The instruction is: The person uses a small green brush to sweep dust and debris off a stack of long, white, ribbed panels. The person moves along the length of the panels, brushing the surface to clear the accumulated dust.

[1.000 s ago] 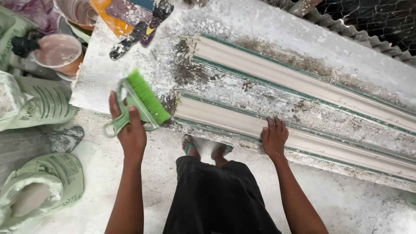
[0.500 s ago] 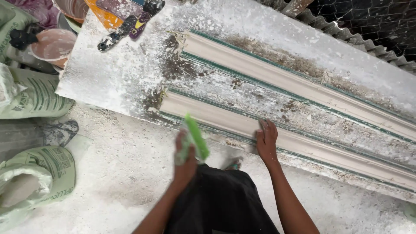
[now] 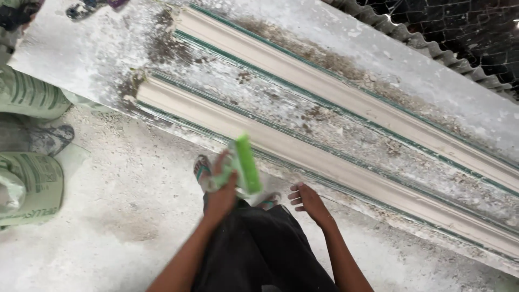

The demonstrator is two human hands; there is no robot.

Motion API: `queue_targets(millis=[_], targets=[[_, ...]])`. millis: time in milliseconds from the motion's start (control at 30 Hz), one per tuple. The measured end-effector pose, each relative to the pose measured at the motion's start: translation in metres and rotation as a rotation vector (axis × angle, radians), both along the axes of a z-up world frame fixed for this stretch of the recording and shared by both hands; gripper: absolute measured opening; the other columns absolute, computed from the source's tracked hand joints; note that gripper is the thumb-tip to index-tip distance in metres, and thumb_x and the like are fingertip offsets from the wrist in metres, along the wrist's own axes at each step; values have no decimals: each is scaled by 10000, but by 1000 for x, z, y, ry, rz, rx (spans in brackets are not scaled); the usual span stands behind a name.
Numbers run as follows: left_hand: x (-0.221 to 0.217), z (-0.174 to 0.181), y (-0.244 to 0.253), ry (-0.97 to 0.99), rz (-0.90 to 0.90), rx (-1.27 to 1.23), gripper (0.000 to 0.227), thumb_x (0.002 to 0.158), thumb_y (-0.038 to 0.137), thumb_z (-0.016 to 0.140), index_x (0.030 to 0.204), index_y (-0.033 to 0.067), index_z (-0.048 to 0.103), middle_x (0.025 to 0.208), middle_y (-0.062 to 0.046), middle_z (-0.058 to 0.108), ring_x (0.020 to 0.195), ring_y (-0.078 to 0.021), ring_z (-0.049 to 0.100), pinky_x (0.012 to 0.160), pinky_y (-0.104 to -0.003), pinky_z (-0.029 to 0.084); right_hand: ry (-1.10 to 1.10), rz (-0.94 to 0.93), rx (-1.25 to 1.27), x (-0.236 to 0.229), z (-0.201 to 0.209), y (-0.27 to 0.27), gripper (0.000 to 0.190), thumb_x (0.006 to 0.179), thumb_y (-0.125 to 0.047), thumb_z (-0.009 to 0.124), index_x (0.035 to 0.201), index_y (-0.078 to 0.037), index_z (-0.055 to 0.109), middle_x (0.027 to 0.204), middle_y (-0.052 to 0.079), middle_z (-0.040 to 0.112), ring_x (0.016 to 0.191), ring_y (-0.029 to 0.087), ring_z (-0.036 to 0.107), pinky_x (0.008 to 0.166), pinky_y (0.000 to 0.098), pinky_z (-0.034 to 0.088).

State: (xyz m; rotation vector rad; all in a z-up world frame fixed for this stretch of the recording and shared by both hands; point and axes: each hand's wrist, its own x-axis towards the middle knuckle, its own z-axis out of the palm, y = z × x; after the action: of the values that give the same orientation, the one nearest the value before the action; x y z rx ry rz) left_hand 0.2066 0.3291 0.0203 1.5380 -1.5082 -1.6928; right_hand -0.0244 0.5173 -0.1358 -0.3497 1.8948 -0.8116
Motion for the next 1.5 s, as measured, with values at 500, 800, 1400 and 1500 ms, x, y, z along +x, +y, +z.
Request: queue_targets(millis=[500,800,1400,1500], targets=[[-56,-93,93,278,-138,-102,673,962,204,590,1583,207,329,1496,-187,514,1182,-298,595,962,-436,519,-521,-161,-77,-31,6,45,921,1022,-734,150,1575,-19,324,1541,249,493,1418,410,483,1073,589,459],[-15,-121,58,47,219,-515,495,1030,249,540,1478,204,333,1267,-116,523,1013,-290,577,781,-399,507,-468,-58,13,-26,26,53,900,1020,-732,178,1588,-46,315,1581,219,452,1432,398,471,1042,587,500],[18,-10,18,183,374,-166,662,1004,293,584,1593,301,282,1485,-291,466,1287,-458,561,954,-494,574,-816,-131,-46,74,-36,-108,711,963,-679,556,1407,-123,536,1362,137,628,1211,355,637,938,608,573],[26,-11,7,193,270,-167,672,981,368,586,1577,237,305,1531,-308,409,1341,-500,488,1029,-572,499,-900,-313,-56,88,-64,-142,734,946,-713,557,1375,-118,536,1333,114,618,1234,344,615,1014,595,521]])
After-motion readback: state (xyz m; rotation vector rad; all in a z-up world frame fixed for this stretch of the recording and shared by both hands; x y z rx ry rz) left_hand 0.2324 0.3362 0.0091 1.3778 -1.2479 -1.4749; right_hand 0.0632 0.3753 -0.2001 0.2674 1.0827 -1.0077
